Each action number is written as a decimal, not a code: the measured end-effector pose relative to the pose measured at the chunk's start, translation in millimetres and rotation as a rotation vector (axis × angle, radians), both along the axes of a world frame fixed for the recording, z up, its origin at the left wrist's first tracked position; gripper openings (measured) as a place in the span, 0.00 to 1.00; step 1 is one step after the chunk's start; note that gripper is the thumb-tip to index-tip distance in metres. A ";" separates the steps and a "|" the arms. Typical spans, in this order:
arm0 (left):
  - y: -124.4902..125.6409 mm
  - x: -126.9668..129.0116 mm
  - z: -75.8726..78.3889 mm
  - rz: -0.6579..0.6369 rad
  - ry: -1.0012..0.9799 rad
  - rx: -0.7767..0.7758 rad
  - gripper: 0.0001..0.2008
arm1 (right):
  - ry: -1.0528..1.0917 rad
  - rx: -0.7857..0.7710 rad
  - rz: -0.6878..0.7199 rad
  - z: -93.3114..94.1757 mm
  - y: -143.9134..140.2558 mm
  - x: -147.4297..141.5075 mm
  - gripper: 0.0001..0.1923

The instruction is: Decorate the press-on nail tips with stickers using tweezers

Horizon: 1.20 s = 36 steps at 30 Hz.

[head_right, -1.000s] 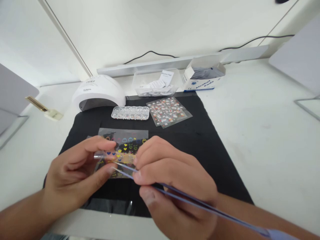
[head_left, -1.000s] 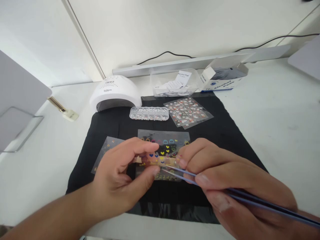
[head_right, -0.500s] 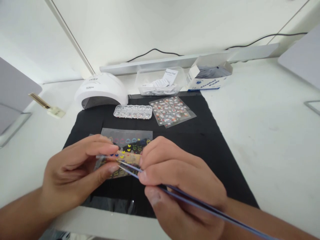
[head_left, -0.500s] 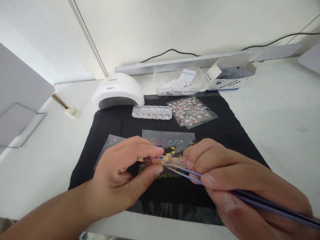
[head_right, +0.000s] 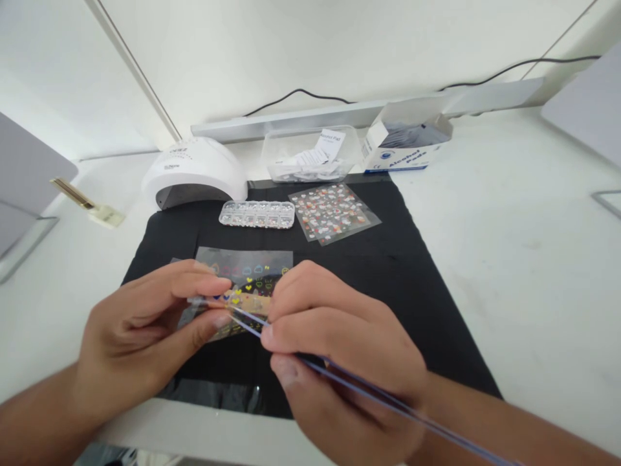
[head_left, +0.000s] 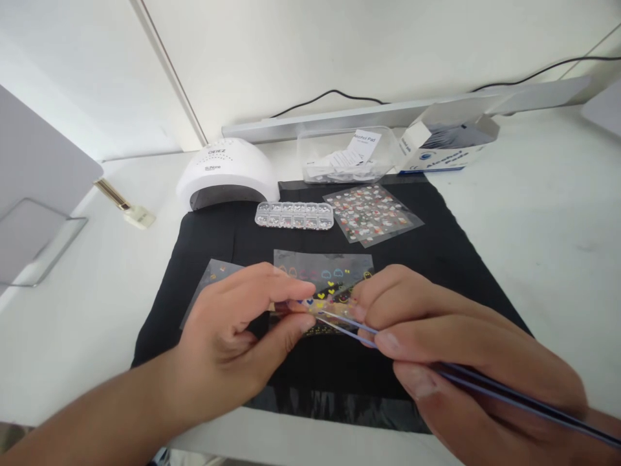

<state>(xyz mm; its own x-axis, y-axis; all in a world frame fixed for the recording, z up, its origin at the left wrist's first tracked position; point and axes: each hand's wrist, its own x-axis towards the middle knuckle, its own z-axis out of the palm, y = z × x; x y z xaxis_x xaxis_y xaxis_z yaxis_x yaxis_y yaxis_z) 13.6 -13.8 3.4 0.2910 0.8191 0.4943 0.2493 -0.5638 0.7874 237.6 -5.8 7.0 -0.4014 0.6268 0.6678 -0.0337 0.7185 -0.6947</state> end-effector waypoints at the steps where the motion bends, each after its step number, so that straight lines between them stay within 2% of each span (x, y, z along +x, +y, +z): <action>1: -0.2 -0.2 0.2 0.000 0.006 0.004 0.11 | -0.005 0.009 0.000 -0.5 0.6 0.2 0.20; 15: -1.7 0.2 9.6 0.006 0.153 0.188 0.08 | -0.028 0.039 0.013 -1.9 3.3 -1.2 0.18; 32: -0.8 -0.3 9.3 -0.007 0.166 0.201 0.09 | -0.030 0.065 0.006 0.0 5.8 0.3 0.17; 36: -1.7 -0.8 9.4 0.000 0.155 0.158 0.11 | -0.031 0.070 0.020 1.7 5.3 0.4 0.18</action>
<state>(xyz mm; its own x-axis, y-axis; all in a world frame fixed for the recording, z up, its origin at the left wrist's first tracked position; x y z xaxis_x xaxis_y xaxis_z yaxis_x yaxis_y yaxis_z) 12.7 -15.5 12.8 0.3732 0.7353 0.5658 0.3606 -0.6768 0.6418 238.0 -0.5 8.7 -0.4345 0.5710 0.6965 -0.0271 0.7647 -0.6438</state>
